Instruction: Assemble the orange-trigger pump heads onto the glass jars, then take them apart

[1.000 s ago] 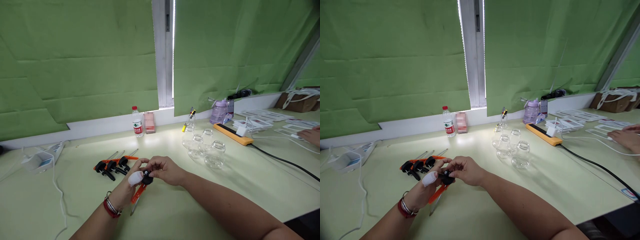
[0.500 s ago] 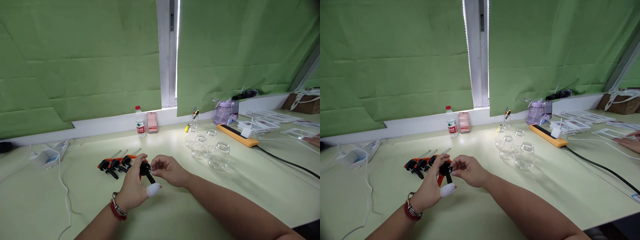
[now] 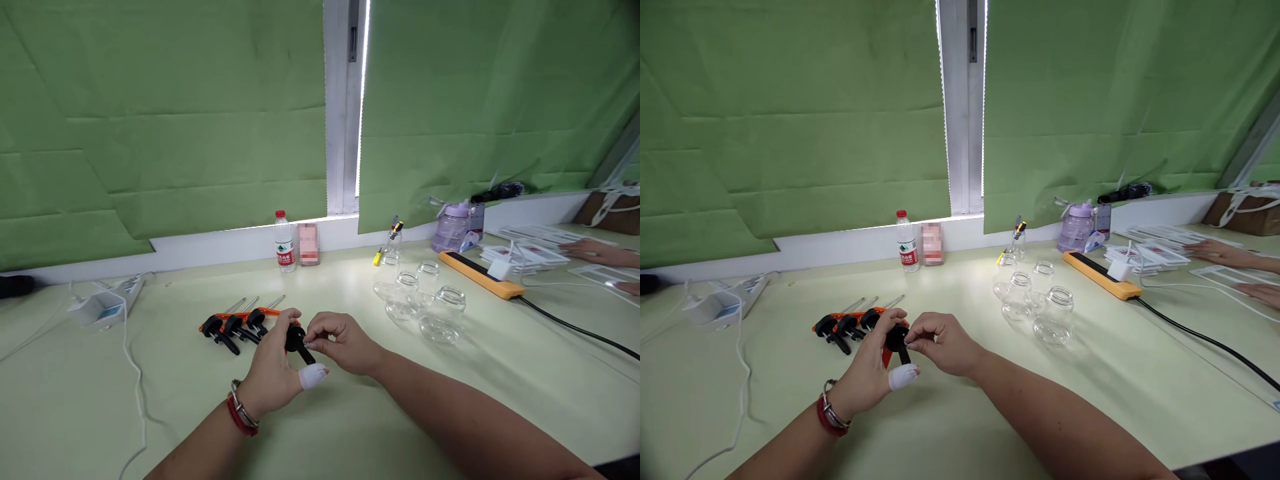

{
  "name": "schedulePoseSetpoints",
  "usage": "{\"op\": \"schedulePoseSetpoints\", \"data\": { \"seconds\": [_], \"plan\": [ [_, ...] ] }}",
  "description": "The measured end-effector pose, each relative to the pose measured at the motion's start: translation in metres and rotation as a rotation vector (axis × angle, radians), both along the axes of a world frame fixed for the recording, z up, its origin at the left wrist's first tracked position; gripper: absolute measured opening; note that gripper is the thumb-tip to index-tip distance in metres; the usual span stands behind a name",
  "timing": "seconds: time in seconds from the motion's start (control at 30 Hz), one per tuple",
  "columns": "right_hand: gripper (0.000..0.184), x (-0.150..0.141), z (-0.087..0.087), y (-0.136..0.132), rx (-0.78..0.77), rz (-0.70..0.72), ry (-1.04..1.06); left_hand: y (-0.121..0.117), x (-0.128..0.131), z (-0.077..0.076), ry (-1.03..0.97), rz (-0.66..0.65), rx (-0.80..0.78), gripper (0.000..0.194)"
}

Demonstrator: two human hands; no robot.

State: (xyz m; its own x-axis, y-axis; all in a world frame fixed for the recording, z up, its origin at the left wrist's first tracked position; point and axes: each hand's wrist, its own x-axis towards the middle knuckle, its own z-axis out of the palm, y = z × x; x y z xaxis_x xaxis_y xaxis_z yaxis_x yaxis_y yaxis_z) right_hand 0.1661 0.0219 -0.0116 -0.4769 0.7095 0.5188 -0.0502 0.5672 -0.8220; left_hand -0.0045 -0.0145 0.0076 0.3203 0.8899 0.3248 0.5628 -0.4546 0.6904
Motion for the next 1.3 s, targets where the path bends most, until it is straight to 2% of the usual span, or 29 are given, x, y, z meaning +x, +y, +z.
{"op": "schedulePoseSetpoints", "data": {
  "seconds": [1.3],
  "plan": [
    [0.007,-0.001,-0.0022,0.0002,-0.043,-0.034,-0.005,0.0012,-0.0017,-0.0024,0.008,-0.012,-0.04,0.068]
  ]
}}
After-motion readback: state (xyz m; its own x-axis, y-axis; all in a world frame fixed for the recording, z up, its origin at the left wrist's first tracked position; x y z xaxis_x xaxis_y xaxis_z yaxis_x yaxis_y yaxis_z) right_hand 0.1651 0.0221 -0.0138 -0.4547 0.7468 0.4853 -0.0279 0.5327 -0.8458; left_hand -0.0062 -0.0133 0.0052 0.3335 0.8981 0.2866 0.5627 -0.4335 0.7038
